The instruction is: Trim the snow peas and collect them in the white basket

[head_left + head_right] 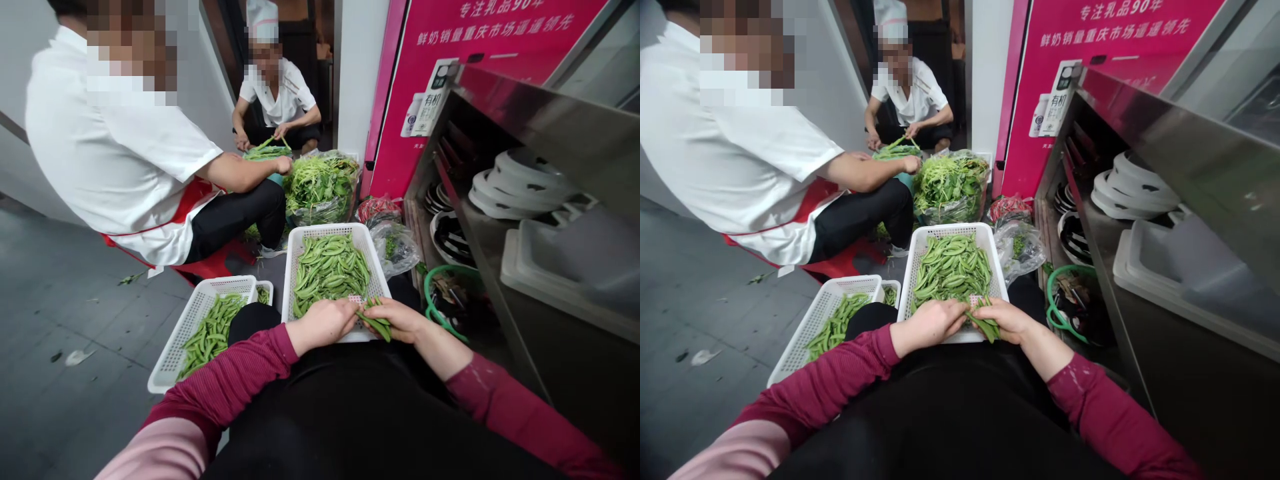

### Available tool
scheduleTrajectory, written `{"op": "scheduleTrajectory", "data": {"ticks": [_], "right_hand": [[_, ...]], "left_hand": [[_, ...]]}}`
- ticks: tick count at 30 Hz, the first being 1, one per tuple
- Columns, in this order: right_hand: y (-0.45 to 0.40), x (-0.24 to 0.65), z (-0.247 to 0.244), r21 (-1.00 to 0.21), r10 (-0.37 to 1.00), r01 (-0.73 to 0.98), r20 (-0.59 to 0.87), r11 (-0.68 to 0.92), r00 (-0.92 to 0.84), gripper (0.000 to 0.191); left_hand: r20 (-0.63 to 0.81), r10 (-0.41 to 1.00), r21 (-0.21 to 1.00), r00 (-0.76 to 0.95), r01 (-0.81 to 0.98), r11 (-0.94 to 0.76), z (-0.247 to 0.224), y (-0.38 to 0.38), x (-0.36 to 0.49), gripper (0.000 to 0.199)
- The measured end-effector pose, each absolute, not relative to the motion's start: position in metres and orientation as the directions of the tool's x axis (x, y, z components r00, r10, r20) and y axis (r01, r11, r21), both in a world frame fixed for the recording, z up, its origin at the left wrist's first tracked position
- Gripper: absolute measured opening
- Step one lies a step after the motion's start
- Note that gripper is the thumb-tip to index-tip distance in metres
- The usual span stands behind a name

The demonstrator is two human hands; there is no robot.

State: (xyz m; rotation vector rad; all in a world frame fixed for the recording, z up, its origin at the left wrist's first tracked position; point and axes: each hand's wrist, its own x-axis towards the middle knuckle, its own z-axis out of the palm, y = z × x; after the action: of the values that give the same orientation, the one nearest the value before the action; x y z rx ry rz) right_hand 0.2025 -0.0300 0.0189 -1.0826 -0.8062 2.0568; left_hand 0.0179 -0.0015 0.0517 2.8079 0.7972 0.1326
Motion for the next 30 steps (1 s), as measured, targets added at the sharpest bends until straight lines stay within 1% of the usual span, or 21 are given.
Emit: {"op": "scheduleTrajectory", "data": {"ticks": [3, 7, 10, 12, 13, 15, 17, 19, 22, 24, 25, 27, 29, 30], "right_hand": [[-0.031, 0.201, 0.021, -0.746, 0.769, -0.264, -0.483, -0.612, -0.419, 0.014], [-0.031, 0.201, 0.023, -0.748, 0.760, -0.251, -0.475, -0.614, -0.443, 0.013], [-0.032, 0.203, 0.023, -0.735, 0.742, -0.243, -0.485, -0.633, -0.463, 0.016], [-0.032, 0.205, 0.022, -0.722, 0.730, -0.241, -0.500, -0.648, -0.466, 0.019], [-0.032, 0.205, 0.022, -0.715, 0.725, -0.244, -0.505, -0.655, -0.467, 0.020], [-0.032, 0.205, 0.022, -0.701, 0.721, -0.261, -0.506, -0.664, -0.474, 0.020], [-0.031, 0.204, 0.022, -0.692, 0.721, -0.279, -0.500, -0.666, -0.480, 0.017], [-0.031, 0.203, 0.022, -0.692, 0.722, -0.279, -0.502, -0.665, -0.475, 0.015], [-0.032, 0.202, 0.023, -0.734, 0.741, -0.227, -0.513, -0.640, -0.433, 0.016], [-0.032, 0.202, 0.024, -0.801, 0.770, -0.119, -0.505, -0.586, -0.391, 0.018], [-0.031, 0.202, 0.024, -0.844, 0.788, -0.026, -0.489, -0.536, -0.373, 0.018], [-0.028, 0.203, 0.027, -0.902, 0.825, 0.225, -0.428, -0.368, -0.369, 0.017], [-0.024, 0.203, 0.032, -0.872, 0.837, 0.466, -0.361, -0.148, -0.411, 0.014], [-0.023, 0.203, 0.035, -0.831, 0.841, 0.555, -0.328, -0.040, -0.431, 0.013]], "left_hand": [[0.053, 0.556, 0.319, 0.829, 0.513, -0.797, 0.050, 0.000, 0.018, 0.027], [0.104, 0.572, 0.456, 0.814, 0.472, -0.755, 0.045, 0.003, 0.019, 0.021], [0.125, 0.668, 0.532, 0.733, 0.519, -0.669, 0.042, 0.008, 0.016, 0.018], [0.128, 0.744, 0.554, 0.656, 0.575, -0.602, 0.042, 0.011, 0.014, 0.016], [0.131, 0.755, 0.555, 0.642, 0.584, -0.592, 0.043, 0.011, 0.012, 0.014], [0.144, 0.701, 0.537, 0.699, 0.539, -0.648, 0.045, 0.009, 0.012, 0.015], [0.151, 0.590, 0.476, 0.793, 0.465, -0.747, 0.046, 0.005, 0.014, 0.024], [0.124, 0.519, 0.373, 0.846, 0.445, -0.814, 0.047, 0.002, 0.016, 0.026], [0.052, 0.507, 0.211, 0.860, 0.487, -0.847, 0.045, 0.000, 0.019, 0.026], [0.011, 0.492, 0.127, 0.871, 0.487, -0.864, 0.044, 0.000, 0.019, 0.024], [-0.010, 0.474, 0.093, 0.881, 0.472, -0.876, 0.044, 0.000, 0.019, 0.021], [-0.080, 0.431, 0.067, 0.899, 0.436, -0.897, 0.044, 0.003, 0.019, 0.016], [-0.158, 0.406, 0.116, 0.900, 0.425, -0.897, 0.046, 0.009, 0.017, 0.013], [-0.177, 0.398, 0.182, 0.900, 0.427, -0.886, 0.048, 0.012, 0.016, 0.012]]}}
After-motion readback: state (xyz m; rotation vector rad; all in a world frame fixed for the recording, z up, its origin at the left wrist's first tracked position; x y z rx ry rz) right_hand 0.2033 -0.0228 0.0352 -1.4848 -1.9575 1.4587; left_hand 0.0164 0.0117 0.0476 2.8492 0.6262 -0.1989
